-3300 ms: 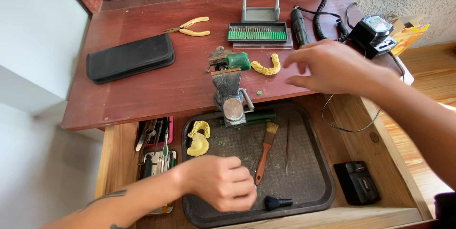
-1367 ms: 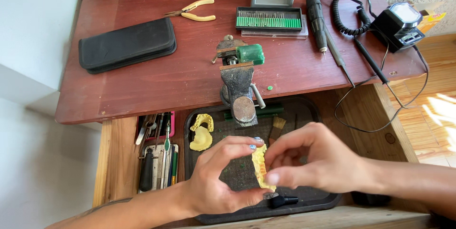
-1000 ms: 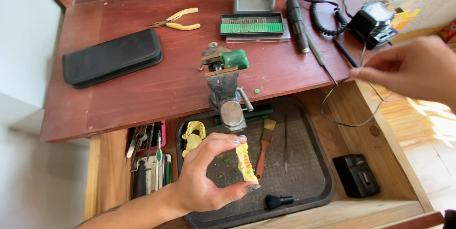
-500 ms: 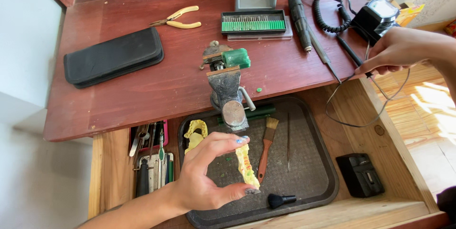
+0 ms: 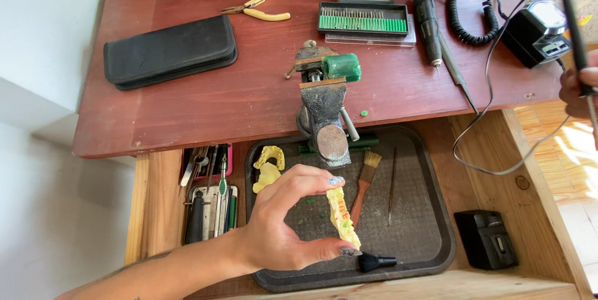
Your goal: The person holds a yellow denture in the left hand and uses a small metal tool in the right hand to scrape and smooth the inner surface of the denture. The person repeatedly dips the tool into a green paste held in a bench vise and continues scraping the denture throughout the clip.
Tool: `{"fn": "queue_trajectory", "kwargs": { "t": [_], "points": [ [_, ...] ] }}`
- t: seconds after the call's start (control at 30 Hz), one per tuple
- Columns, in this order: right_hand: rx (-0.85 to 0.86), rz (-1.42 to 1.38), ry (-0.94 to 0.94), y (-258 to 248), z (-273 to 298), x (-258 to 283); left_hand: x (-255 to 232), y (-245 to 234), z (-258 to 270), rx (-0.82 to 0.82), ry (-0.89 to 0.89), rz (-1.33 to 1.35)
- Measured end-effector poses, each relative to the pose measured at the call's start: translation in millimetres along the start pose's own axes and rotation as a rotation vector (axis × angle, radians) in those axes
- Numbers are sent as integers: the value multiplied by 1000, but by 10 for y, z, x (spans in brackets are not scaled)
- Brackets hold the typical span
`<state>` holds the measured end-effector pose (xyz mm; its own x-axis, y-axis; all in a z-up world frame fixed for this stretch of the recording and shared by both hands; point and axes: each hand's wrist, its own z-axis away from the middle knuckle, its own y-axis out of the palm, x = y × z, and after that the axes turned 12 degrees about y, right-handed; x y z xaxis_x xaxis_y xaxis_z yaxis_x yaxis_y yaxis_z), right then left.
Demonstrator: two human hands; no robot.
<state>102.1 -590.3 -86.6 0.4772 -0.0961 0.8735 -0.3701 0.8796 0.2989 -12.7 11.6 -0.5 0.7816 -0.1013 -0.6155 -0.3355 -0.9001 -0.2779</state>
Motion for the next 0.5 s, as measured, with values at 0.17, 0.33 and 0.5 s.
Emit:
{"fn": "queue_trajectory", "kwargs": {
  "t": [0.17,0.33,0.5],
  "points": [
    [25,-62,-439,1684,-53,312,-34,9,9,-9,-94,104],
    [106,129,-558,2868,-317,681,-67,-17,-4,-17,-148,171],
    [239,-49,-532,2974,-641,571,-22,-43,-46,-77,-14,119]
  ]
}}
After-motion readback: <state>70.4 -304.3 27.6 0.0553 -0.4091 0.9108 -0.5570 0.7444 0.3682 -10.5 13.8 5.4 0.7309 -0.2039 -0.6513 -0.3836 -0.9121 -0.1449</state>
